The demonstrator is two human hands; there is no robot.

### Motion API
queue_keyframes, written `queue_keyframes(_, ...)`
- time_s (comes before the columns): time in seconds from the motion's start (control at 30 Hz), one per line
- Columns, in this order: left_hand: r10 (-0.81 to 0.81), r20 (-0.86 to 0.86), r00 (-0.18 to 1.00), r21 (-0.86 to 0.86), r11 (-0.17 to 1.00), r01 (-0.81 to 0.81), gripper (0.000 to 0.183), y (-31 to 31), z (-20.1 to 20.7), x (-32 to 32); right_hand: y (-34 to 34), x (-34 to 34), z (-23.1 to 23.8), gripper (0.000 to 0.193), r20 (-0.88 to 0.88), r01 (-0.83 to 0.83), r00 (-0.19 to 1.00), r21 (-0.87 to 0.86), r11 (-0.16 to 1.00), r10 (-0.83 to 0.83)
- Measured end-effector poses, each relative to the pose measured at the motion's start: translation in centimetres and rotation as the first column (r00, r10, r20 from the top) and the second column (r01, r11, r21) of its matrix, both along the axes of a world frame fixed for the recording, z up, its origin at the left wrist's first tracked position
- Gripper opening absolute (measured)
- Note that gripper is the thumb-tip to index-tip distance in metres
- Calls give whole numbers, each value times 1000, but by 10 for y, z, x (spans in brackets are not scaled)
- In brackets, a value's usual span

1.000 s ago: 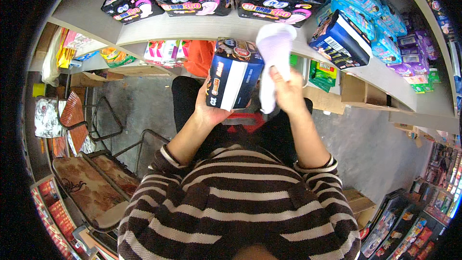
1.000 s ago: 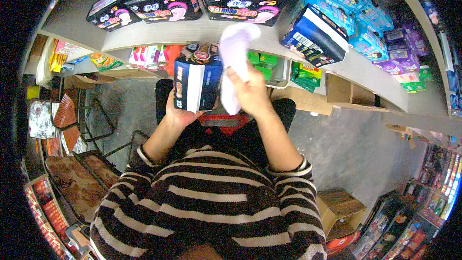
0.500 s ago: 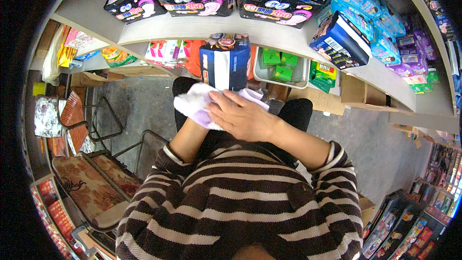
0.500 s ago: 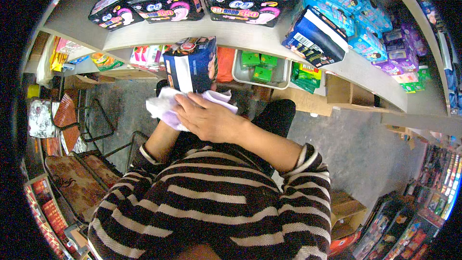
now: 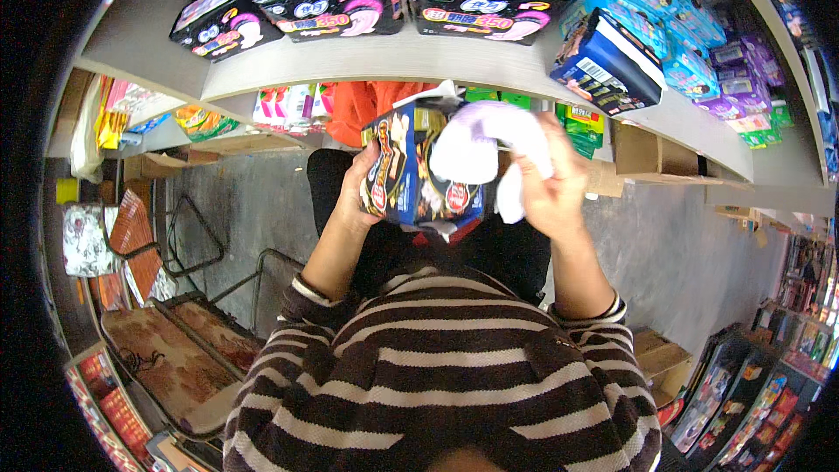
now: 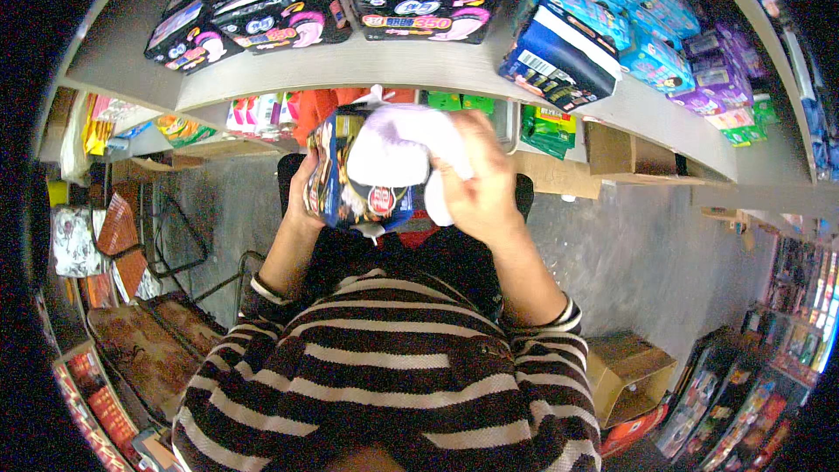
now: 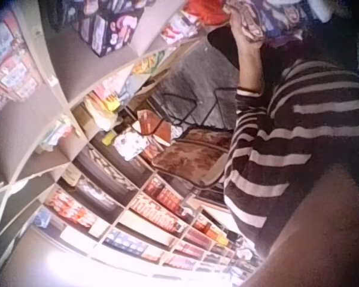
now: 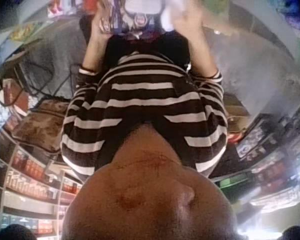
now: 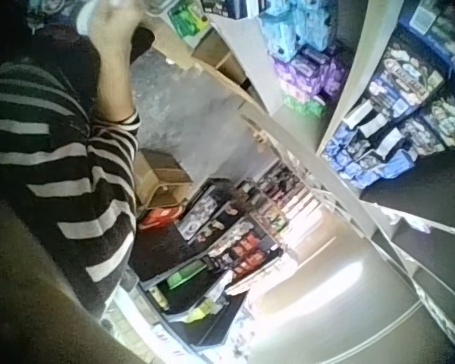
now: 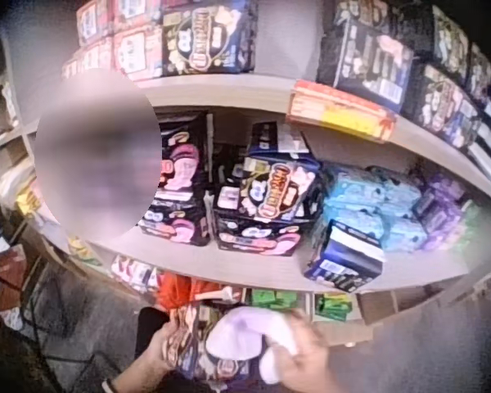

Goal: The person wipes the surfaces of multiple packaged items on a store shelf using a cloth. They pick up each item, wipe it, and place it back on the shelf, repeating this process for several different products.

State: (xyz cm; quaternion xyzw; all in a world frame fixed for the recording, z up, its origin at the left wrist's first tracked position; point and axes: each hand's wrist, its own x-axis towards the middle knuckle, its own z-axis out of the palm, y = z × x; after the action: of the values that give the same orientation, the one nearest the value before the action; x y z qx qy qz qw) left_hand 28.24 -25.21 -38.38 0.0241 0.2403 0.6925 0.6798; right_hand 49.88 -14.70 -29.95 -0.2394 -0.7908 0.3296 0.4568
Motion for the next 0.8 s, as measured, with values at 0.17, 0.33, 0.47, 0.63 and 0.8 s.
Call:
queue_keyframes(0.17,49,-65,997,24,999,-47,49,-11,0,-3,25,6,18,18,-92,251,958,-186,950,-271)
queue_keyframes(0.33,39,-249,968,73,997,-21,54,-13,6,-3,12,8,31,32,-30,236,972,71,969,-234)
queue_keyframes(0.47,2,-310,951,92,995,28,54,-6,12,3,-14,-6,23,36,-14,-157,986,193,968,163)
queue_keyframes(0.63,11,-511,860,72,997,31,48,-7,21,5,-12,-6,23,34,159,-140,981,162,977,114)
queue_keyframes(0.8,-39,-634,772,28,997,73,33,-11,25,5,-7,-12,25,45,280,-141,956,172,975,89)
